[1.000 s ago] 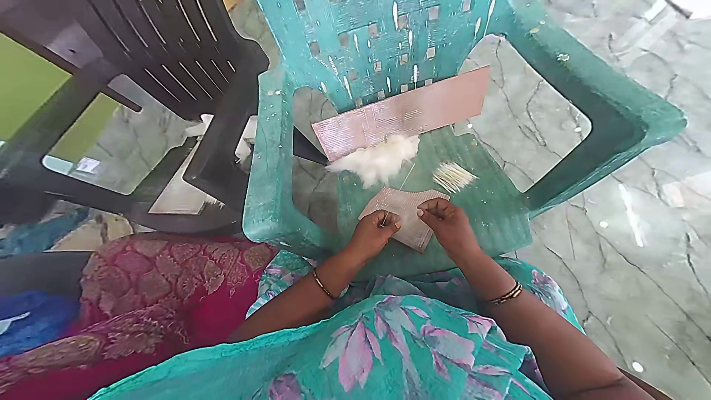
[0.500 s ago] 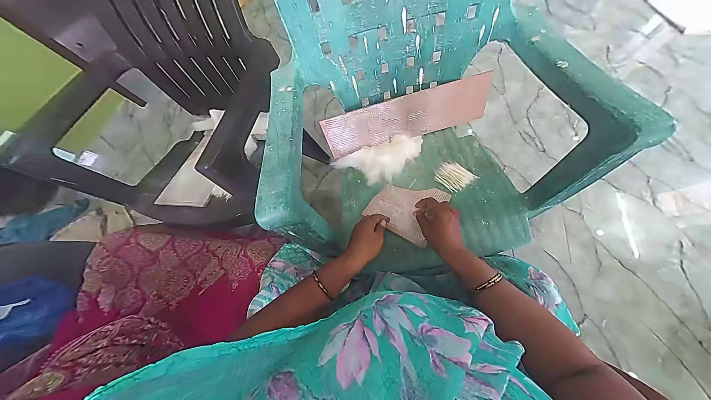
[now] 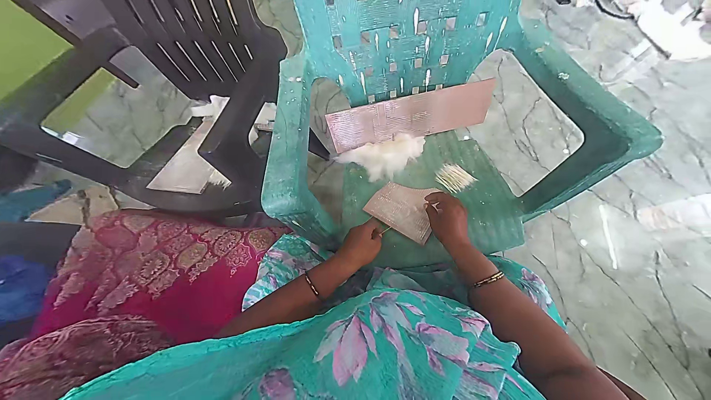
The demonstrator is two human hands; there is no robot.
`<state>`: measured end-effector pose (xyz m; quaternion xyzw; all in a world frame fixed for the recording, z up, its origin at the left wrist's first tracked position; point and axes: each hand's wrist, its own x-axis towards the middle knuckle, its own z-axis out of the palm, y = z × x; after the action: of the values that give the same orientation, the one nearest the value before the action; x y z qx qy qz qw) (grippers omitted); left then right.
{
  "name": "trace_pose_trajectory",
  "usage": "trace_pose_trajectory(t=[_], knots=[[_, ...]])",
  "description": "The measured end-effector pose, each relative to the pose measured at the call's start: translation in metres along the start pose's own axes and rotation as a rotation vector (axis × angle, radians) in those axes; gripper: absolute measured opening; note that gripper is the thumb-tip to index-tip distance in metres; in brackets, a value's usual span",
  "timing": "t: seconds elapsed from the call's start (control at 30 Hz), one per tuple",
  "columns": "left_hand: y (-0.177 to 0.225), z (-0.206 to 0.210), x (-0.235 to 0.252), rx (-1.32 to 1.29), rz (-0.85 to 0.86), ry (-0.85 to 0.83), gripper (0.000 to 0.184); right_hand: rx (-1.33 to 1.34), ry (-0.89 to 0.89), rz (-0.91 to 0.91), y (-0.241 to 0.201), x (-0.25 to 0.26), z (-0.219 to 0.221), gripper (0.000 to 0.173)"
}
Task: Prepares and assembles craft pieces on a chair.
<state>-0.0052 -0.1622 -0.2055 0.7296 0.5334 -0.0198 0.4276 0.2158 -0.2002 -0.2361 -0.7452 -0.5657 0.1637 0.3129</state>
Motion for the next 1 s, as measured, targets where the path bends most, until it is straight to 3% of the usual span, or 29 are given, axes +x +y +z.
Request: trace_pose_trajectory(t=[0.07, 0.17, 0.27, 0.47, 0.63, 0.83, 1.0], knots=[[0.002, -0.003, -0.001, 0.034, -0.007, -0.011, 0.029, -0.054, -0.073, -0.110, 0.000, 0.005, 0.004, 0.025], [0.008, -0.005, -0.002, 0.092, -0.005, -0.013, 0.027, -0.173, -0.315, -0.302, -0.003, 0.011, 0.011, 0.039], [0.013, -0.007, -0.001, 0.125, -0.006, -0.019, 0.026, -0.299, -0.547, -0.381, -0.003, 0.011, 0.011, 0.058], [0.017, -0.008, -0.006, 0.127, 0.017, -0.117, 0.028, -0.462, -0.756, -0.352, 0.002, -0.012, -0.018, 0.078], [0.016, -0.004, -0.010, 0.108, 0.081, -0.223, 0.028, -0.503, -0.884, -0.301, 0.005, -0.041, -0.052, 0.079], [0.011, -0.007, -0.009, 0.026, 0.076, -0.183, 0.029, -0.430, -0.800, -0.282, 0.009, -0.036, -0.078, 0.069], [0.003, -0.016, 0.000, 0.011, 0.053, -0.010, 0.028, -0.389, -0.584, -0.365, -0.004, 0.002, -0.041, 0.065]])
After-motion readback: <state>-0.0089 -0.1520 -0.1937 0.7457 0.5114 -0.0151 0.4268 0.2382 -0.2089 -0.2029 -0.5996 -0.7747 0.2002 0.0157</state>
